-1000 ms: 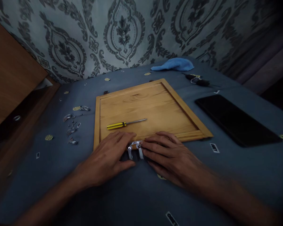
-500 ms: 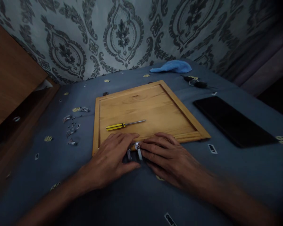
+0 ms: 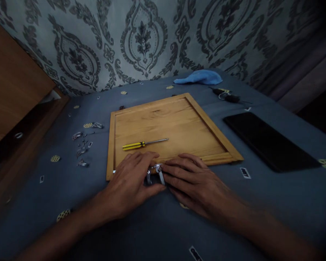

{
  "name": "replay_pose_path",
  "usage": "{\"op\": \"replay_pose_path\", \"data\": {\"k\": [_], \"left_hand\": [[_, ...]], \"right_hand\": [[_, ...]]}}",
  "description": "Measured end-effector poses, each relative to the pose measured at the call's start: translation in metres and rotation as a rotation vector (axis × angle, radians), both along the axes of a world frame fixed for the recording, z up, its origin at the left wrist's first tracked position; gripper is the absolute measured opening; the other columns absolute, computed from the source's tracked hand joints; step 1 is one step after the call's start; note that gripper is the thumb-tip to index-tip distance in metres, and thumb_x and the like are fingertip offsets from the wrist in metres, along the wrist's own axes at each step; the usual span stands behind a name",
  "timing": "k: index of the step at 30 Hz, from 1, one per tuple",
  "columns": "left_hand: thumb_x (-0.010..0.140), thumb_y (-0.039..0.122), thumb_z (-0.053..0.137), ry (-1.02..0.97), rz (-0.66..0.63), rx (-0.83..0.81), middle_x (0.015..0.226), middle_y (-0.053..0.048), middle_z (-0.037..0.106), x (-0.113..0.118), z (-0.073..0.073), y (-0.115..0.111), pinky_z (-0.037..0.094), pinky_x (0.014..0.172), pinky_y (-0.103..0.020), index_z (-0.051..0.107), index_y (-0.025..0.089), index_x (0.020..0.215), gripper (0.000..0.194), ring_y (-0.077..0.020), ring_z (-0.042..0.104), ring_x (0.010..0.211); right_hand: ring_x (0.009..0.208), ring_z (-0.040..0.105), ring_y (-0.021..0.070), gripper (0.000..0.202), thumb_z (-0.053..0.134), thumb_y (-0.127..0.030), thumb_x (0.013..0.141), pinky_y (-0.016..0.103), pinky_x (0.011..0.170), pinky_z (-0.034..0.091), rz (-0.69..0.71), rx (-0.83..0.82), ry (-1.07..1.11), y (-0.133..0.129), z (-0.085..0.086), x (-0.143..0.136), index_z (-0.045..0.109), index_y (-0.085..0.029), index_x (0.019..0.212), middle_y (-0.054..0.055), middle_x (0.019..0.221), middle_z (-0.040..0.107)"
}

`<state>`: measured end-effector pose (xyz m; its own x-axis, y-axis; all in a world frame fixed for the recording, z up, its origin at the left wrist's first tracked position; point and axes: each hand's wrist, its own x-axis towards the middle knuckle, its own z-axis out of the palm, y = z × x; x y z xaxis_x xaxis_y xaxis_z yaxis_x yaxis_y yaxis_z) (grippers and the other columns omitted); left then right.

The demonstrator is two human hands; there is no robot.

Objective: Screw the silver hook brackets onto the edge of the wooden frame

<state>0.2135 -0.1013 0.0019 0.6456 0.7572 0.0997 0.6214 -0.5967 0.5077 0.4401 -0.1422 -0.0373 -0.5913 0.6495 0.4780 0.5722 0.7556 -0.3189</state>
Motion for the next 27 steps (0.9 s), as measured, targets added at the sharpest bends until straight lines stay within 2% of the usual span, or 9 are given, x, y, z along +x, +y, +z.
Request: {"op": "replay_pose_path", "data": {"k": [6, 14, 20, 23, 27], "left_hand": [[0.084, 0.039, 0.080, 0.010, 0.011, -0.024, 0.119, -0.008, 0.069, 0.000, 0.001, 0.000, 0.052, 0.098, -0.050, 0.056, 0.022, 0.123, 0.049, -0.0319, 0.063, 0.116], [0.083, 0.039, 0.082, 0.003, 0.012, -0.020, 0.119, -0.007, 0.069, 0.000, 0.000, 0.001, 0.051, 0.101, -0.051, 0.056, 0.022, 0.125, 0.053, -0.0311, 0.063, 0.117], [0.079, 0.042, 0.086, 0.121, -0.088, 0.016, 0.139, -0.011, 0.063, -0.011, 0.012, 0.004, 0.048, 0.110, -0.050, 0.044, 0.025, 0.141, 0.077, -0.0316, 0.057, 0.133], [0.080, 0.036, 0.086, 0.141, -0.096, 0.025, 0.145, -0.012, 0.059, -0.015, 0.016, 0.005, 0.046, 0.114, -0.051, 0.042, 0.026, 0.143, 0.077, -0.0321, 0.054, 0.138], [0.084, 0.031, 0.082, 0.138, -0.094, 0.006, 0.146, -0.011, 0.059, -0.016, 0.013, 0.003, 0.047, 0.114, -0.051, 0.042, 0.026, 0.144, 0.072, -0.0315, 0.054, 0.139]], "right_hand": [[0.121, 0.065, 0.0253, 0.031, 0.055, -0.014, 0.097, 0.052, 0.110, 0.048, -0.001, 0.000, -0.003, -0.001, 0.001, -0.001, 0.070, -0.018, 0.124, 0.011, 0.126, 0.075], [0.119, 0.066, 0.0250, 0.028, 0.054, -0.015, 0.098, 0.051, 0.108, 0.049, 0.013, -0.007, 0.027, 0.000, 0.002, -0.001, 0.070, -0.017, 0.121, 0.013, 0.126, 0.074], [0.118, 0.067, 0.0242, 0.033, 0.055, -0.015, 0.098, 0.050, 0.107, 0.049, 0.015, -0.045, 0.040, 0.001, 0.005, -0.002, 0.067, -0.020, 0.129, 0.011, 0.127, 0.074], [0.115, 0.067, 0.0235, 0.032, 0.056, -0.015, 0.099, 0.049, 0.106, 0.049, 0.015, -0.047, 0.052, 0.001, 0.006, -0.002, 0.068, -0.021, 0.128, 0.010, 0.126, 0.074], [0.114, 0.068, 0.0239, 0.029, 0.055, -0.015, 0.099, 0.049, 0.106, 0.049, 0.015, -0.052, 0.059, 0.001, 0.007, -0.002, 0.070, -0.021, 0.123, 0.009, 0.123, 0.075]]}}
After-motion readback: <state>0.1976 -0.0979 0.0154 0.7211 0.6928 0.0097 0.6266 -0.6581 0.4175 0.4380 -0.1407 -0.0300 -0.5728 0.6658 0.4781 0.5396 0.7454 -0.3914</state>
